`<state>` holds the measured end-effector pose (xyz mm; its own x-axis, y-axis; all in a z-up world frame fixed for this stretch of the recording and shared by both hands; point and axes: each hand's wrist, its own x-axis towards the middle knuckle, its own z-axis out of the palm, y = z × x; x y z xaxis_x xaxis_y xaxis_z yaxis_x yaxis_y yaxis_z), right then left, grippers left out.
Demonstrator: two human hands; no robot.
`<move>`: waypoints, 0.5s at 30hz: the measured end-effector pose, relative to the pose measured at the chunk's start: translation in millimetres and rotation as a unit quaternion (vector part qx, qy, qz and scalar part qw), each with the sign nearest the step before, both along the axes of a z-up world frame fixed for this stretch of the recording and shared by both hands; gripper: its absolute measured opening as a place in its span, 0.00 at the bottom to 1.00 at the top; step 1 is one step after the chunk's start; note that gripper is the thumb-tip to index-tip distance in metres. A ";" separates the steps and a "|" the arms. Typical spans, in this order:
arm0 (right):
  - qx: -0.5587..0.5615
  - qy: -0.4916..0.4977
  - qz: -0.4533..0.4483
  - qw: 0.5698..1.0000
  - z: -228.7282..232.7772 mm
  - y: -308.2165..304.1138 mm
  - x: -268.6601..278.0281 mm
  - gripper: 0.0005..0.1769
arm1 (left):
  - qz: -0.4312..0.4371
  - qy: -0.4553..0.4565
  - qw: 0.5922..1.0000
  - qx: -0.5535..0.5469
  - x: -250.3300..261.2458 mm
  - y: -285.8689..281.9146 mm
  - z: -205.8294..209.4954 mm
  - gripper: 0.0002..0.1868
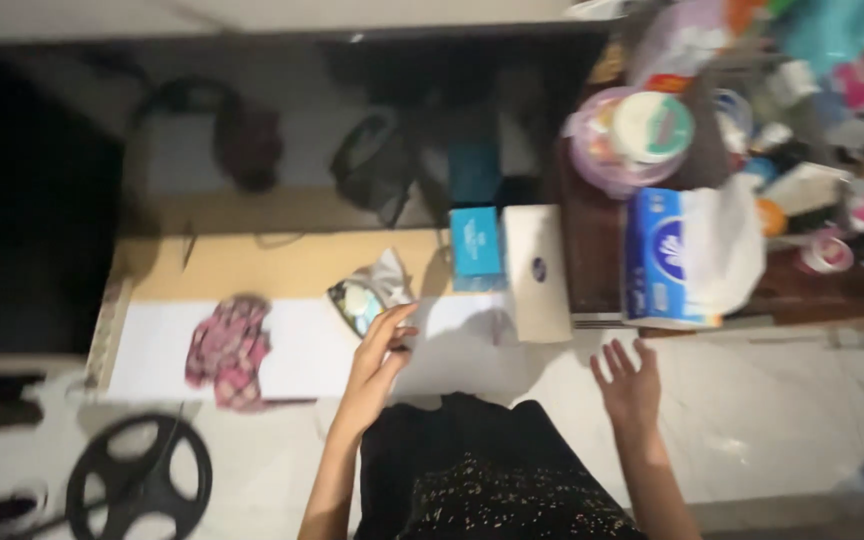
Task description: Organizing toiletries on a desk and cleaning the desk surface with a cloth.
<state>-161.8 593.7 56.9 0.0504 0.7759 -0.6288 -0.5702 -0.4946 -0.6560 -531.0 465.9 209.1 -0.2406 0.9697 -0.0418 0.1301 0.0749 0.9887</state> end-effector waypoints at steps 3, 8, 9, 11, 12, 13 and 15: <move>-0.035 -0.024 0.068 0.997 -15.5 -16.2 -32.0 0.28 | 0.063 0.033 0.996 -0.046 2.9 -17.3 -39.2 0.29; -0.029 -0.076 0.273 0.959 -25.2 -24.5 -96.2 0.23 | 0.158 0.087 0.972 -0.149 3.1 -63.0 -62.3 0.26; -0.013 -0.091 0.332 0.939 -30.5 -22.1 -109.2 0.20 | 0.175 0.100 0.963 -0.180 3.7 -73.8 -65.2 0.25; 0.000 -0.104 0.402 0.910 -48.2 -17.6 -137.5 0.17 | 0.203 0.109 0.949 -0.216 6.0 -99.6 -77.6 0.25; 0.021 -0.109 0.444 0.889 -60.5 -15.4 -152.7 0.14 | 0.223 0.153 0.945 -0.183 8.0 -114.5 -86.8 0.24; 0.041 -0.114 0.482 0.868 -73.5 -14.7 -168.0 0.11 | 0.238 0.198 0.939 -0.150 9.0 -128.6 -96.2 0.23; 0.085 -0.125 0.534 0.832 -104.3 -14.0 -200.9 0.10 | 0.269 0.164 0.924 -0.219 14.1 -155.7 -100.2 0.23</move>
<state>-362.7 579.7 -47.4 -0.6116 0.5386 -0.5795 0.3004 -0.5195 -0.7999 -516.8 310.2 109.0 -0.7515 0.6138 -0.2419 0.2440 0.5992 0.7625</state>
